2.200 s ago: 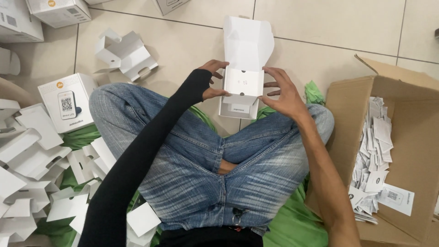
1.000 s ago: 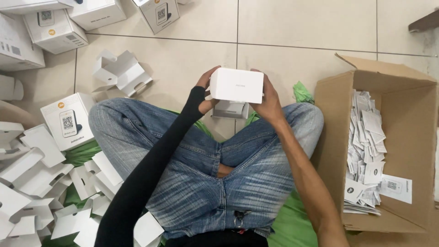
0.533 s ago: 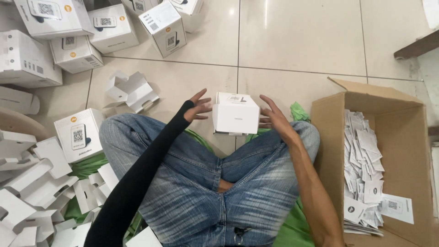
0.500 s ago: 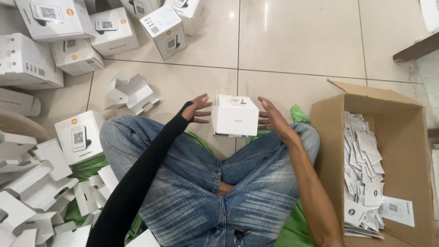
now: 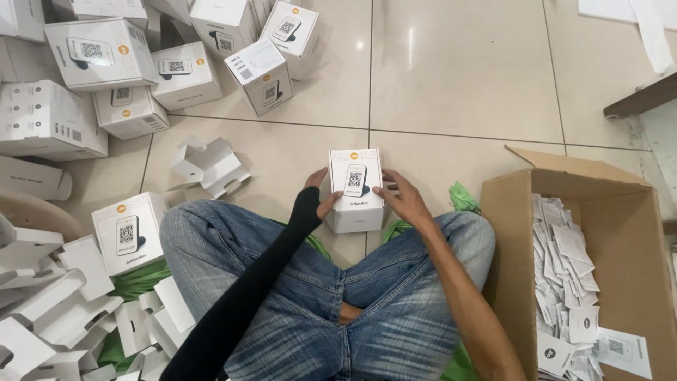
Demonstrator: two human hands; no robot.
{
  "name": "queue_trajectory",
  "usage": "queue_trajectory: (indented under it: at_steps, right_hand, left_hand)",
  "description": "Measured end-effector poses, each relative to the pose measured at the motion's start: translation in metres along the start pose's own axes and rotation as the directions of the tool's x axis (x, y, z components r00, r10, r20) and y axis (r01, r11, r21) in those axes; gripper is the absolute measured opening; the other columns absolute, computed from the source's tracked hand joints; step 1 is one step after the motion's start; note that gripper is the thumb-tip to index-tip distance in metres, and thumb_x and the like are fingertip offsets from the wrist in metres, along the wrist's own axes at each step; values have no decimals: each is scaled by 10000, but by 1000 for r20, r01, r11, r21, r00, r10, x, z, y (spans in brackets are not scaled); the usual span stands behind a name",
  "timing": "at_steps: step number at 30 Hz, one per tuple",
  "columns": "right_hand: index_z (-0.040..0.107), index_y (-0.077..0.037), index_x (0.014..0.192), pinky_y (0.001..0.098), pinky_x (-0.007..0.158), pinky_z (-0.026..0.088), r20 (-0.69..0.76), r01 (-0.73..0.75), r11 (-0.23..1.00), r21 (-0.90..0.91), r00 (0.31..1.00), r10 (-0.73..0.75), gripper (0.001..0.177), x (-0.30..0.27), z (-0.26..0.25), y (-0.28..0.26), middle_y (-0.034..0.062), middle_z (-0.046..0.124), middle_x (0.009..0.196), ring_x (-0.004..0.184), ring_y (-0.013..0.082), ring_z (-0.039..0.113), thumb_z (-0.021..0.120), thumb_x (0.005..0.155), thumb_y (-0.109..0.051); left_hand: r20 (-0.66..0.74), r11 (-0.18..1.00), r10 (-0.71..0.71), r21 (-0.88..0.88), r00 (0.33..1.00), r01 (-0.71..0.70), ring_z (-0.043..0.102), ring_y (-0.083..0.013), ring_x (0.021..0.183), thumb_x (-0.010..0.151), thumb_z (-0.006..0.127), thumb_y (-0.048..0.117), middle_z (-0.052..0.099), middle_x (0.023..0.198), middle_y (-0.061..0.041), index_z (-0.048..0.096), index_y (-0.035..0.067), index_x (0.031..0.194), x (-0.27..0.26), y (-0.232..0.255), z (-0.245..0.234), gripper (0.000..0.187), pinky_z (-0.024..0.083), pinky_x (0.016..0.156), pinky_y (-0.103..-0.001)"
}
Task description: The person sorts and packs small product boxes and instruction manuals into shipping containers.
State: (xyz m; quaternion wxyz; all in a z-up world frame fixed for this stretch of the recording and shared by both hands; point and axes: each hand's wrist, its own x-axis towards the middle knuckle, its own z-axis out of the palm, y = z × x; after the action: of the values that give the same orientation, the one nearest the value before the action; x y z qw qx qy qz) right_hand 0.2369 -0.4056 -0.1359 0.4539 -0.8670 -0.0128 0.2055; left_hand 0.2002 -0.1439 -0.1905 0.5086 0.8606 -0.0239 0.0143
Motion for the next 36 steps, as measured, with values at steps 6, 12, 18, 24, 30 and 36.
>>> queue_trajectory:
  at_steps: [6,12,18,24,30,36]
  right_hand:
    - [439,-99,1535,517,1029,538,137,-48,996,-77,989,59,723,-58,11,13,227,641,1368,1235,381,659,569,953,-509]
    - [385,-149,1574,497,1021,529,162,24,992,-122,987,-4,685,-60,15,19,226,655,1361,1229,375,664,525,989,-477]
    - [330,-174,1607,500,1024,534,174,-10,989,-149,984,36,704,-61,16,19,224,664,1338,1213,369,668,500,987,-461]
    - [474,-50,1475,482,885,610,50,205,967,-152,979,-199,710,-53,13,22,243,605,1358,1167,386,662,649,945,-488]
    - [664,-87,1405,384,827,667,-228,211,943,258,962,-153,586,-40,-22,-32,166,710,1156,1028,270,742,731,932,-427]
    - [526,-159,1499,355,725,665,-231,161,962,220,967,-109,679,-2,-34,-55,90,618,1089,970,235,717,742,884,-350]
  left_hand:
    - [339,897,-260,-261,904,356,563,-396,1339,886,667,306,464,1483,-350,101,-61,1587,-61,17,11,973,470,1107,-421]
    - [348,897,-322,-185,880,401,540,-394,1344,921,627,256,432,1493,-348,106,-59,1589,-62,-1,18,904,494,1086,-427]
    - [316,927,-333,-61,888,370,591,-369,1318,927,613,250,521,1442,-323,192,-46,1579,-64,18,7,831,528,1058,-419]
    - [150,966,-234,146,961,212,594,-339,1263,932,689,373,593,1364,-257,474,-1,1469,-58,36,2,689,504,1008,-443]
    - [-80,983,-167,-86,983,160,661,-194,987,980,633,469,602,1136,-116,605,20,1326,-5,94,-30,568,593,788,-353]
    - [5,1000,1,18,1000,-1,596,-236,774,877,782,453,579,950,-141,506,64,1475,71,60,-24,766,535,679,-352]
